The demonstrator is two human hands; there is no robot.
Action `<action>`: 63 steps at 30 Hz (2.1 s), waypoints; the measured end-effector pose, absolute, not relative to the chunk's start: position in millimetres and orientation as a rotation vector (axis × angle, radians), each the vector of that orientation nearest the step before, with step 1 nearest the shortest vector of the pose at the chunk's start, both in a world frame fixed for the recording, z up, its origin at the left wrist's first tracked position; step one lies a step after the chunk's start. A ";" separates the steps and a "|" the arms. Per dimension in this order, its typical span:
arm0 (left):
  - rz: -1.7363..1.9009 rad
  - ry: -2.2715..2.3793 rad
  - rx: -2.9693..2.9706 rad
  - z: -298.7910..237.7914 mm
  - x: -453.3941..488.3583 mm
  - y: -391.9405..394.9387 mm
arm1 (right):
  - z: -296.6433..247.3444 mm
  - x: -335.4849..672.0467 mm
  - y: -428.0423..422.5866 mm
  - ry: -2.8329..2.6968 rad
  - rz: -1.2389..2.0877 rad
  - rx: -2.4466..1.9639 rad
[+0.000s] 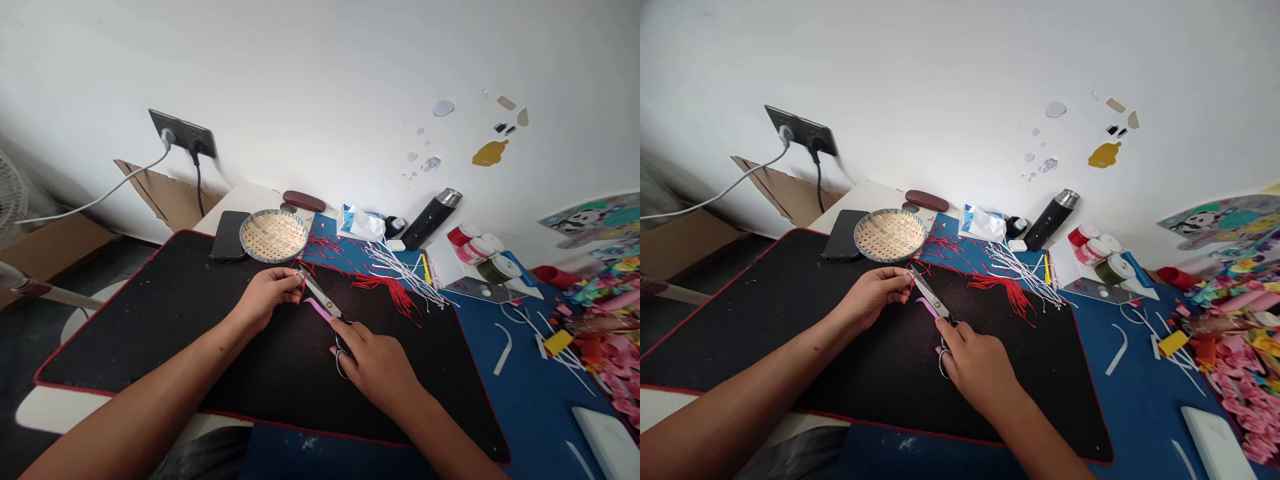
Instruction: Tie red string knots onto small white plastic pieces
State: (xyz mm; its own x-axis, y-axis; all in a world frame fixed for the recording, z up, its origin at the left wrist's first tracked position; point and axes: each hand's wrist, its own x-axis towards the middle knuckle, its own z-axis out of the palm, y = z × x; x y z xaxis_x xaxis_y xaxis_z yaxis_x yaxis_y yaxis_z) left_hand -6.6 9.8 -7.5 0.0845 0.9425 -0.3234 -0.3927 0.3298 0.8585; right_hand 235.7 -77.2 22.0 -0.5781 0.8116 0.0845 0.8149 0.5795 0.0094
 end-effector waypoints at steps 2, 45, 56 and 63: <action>1.116 1.040 0.676 -8.0 -6.3 9.7 | 21.1 236.0 -77.8 -2.726 -0.068 -1.408; 1.143 1.062 0.721 -5.9 -3.1 9.2 | 21.7 262.9 -59.2 -2.130 0.616 -1.739; 1.111 1.043 0.749 -3.9 -1.4 8.4 | 44.7 279.7 -23.9 -2.657 0.305 -1.915; 1.034 0.968 0.756 -2.0 0.3 4.3 | 63.8 276.9 -29.8 -2.548 0.393 -1.827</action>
